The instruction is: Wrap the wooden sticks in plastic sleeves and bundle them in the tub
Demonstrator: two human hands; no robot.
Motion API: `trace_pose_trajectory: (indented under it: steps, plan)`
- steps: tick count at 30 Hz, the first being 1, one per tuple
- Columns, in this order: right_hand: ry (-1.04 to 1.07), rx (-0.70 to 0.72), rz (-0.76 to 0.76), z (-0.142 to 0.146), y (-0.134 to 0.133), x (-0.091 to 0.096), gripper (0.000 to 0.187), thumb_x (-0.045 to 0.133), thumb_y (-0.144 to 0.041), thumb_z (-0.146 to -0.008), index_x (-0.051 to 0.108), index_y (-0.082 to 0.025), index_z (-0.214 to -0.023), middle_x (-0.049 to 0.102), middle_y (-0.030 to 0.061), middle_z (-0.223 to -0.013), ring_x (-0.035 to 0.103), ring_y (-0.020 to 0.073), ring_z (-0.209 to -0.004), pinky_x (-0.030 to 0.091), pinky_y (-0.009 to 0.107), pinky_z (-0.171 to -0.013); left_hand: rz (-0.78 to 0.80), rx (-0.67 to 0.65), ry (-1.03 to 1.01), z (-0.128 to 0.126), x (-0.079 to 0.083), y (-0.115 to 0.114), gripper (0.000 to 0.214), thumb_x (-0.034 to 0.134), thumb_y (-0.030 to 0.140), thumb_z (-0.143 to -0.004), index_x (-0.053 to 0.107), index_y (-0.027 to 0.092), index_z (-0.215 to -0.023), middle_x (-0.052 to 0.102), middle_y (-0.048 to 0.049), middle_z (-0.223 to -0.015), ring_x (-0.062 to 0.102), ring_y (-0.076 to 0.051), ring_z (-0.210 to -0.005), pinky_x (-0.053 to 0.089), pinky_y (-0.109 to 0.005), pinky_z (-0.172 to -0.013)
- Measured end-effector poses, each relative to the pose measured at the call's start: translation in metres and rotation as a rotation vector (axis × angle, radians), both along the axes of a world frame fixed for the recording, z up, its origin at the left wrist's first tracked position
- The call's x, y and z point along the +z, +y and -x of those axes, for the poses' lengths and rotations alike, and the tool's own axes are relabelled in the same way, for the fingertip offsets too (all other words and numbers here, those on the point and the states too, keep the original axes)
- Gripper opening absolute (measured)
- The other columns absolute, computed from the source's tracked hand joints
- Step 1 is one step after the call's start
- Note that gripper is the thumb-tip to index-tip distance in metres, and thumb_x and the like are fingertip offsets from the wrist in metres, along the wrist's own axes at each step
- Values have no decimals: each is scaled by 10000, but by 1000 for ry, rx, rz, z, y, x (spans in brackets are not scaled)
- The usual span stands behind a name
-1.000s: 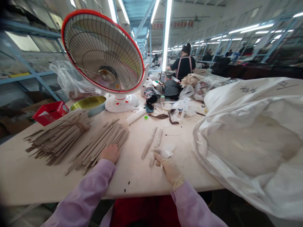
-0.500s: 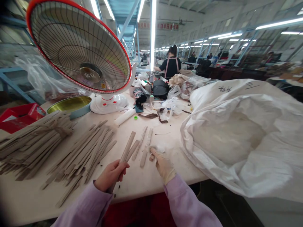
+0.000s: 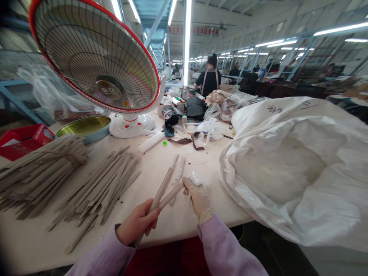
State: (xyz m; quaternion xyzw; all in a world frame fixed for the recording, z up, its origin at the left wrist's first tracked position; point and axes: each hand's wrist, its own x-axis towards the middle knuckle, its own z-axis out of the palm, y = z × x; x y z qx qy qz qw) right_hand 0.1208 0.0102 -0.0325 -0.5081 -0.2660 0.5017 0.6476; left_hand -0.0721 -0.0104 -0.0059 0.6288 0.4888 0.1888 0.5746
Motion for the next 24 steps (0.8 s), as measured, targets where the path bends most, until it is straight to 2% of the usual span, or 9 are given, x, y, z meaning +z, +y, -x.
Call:
trace_pose_trajectory:
  steps: [2,4,10,13,18,24]
  plan:
    - [-200,29,-23,-3,-3,4,315,682,-406,-646,519,-180,-499,491,-34,-489,467,124,-537,375,276,-593,-12,-9,32,1,-2,2,176,422,332,-778,368,203,-671,480,79,-458,368,-46,-315,271,-157,-328]
    - [-303,59,-41,-5,-7,7,312,659,-394,-673,518,-184,-490,483,-37,-480,469,128,-545,364,281,-623,-46,-10,83,4,-2,2,163,420,319,-775,373,203,-671,481,78,-465,378,-49,-320,277,-157,-327]
    - [-359,43,23,-7,-9,4,334,640,-407,-686,511,-184,-473,490,-27,-486,477,136,-540,354,281,-613,-17,-56,97,9,4,-2,130,404,288,-770,380,202,-676,473,83,-460,361,-44,-313,268,-152,-322]
    - [-363,66,19,-8,-8,5,284,645,-397,-677,544,-183,-521,498,-28,-499,471,134,-543,356,279,-608,15,-61,89,11,8,-1,110,400,266,-760,376,201,-675,464,87,-443,349,-40,-304,250,-145,-313]
    - [-437,63,37,-11,-9,10,244,676,-384,-623,557,-183,-553,491,-35,-479,453,131,-506,352,281,-561,74,-98,35,14,4,0,103,408,280,-759,389,195,-704,474,87,-443,339,-37,-297,232,-141,-300]
    - [-504,112,43,-14,-11,12,253,654,-391,-635,547,-177,-551,468,-42,-476,439,119,-498,350,269,-542,94,-99,9,19,3,1,124,423,302,-758,392,193,-709,474,84,-438,339,-41,-295,230,-148,-301]
